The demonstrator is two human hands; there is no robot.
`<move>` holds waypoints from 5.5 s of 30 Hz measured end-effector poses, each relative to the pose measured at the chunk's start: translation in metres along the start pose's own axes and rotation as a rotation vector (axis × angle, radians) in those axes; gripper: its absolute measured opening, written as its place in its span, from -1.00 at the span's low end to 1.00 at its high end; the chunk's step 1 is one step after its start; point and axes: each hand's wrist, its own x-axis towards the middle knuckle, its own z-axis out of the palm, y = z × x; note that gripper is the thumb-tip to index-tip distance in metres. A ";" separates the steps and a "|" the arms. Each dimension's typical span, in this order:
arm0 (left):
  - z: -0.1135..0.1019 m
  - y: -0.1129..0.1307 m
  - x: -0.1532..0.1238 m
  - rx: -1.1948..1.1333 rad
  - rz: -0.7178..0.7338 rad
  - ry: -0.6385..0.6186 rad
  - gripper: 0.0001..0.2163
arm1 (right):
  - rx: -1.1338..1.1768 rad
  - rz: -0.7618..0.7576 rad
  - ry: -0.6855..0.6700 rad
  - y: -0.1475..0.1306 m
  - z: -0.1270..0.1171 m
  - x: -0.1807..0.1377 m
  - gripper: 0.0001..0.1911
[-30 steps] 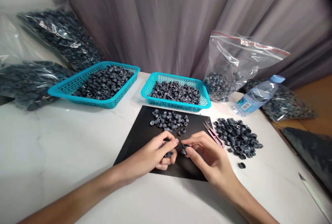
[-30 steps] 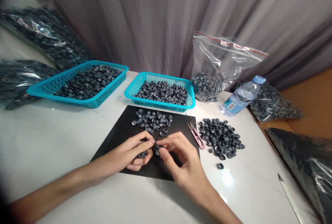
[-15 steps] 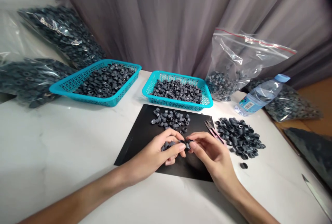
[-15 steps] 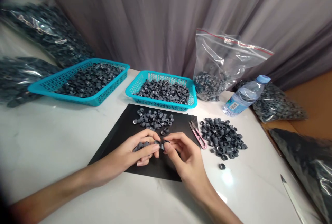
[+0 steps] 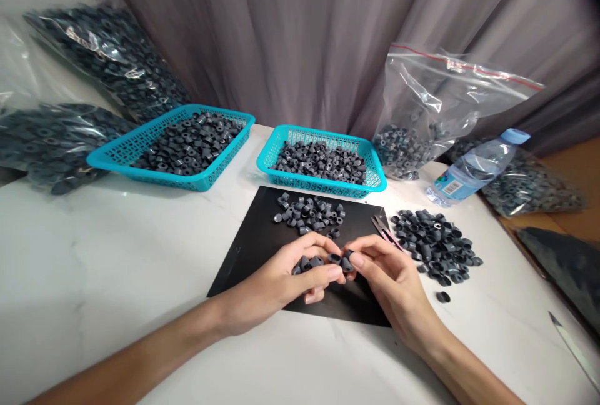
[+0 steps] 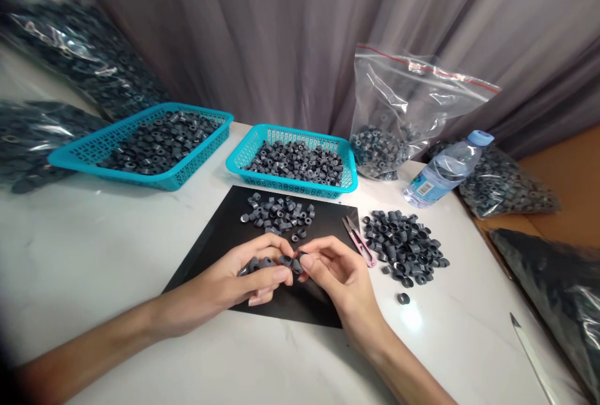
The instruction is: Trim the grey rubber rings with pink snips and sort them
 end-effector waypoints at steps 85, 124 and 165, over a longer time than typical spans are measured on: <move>-0.004 -0.016 0.011 0.193 -0.023 0.188 -0.66 | -0.202 -0.038 0.139 0.001 0.014 -0.002 -0.81; 0.008 -0.012 0.004 0.693 0.090 0.164 -0.74 | -0.496 -0.044 0.097 0.004 0.015 -0.007 -0.73; 0.004 -0.018 0.009 0.299 0.005 0.159 -0.71 | -0.360 -0.130 0.143 0.005 0.012 -0.003 -0.74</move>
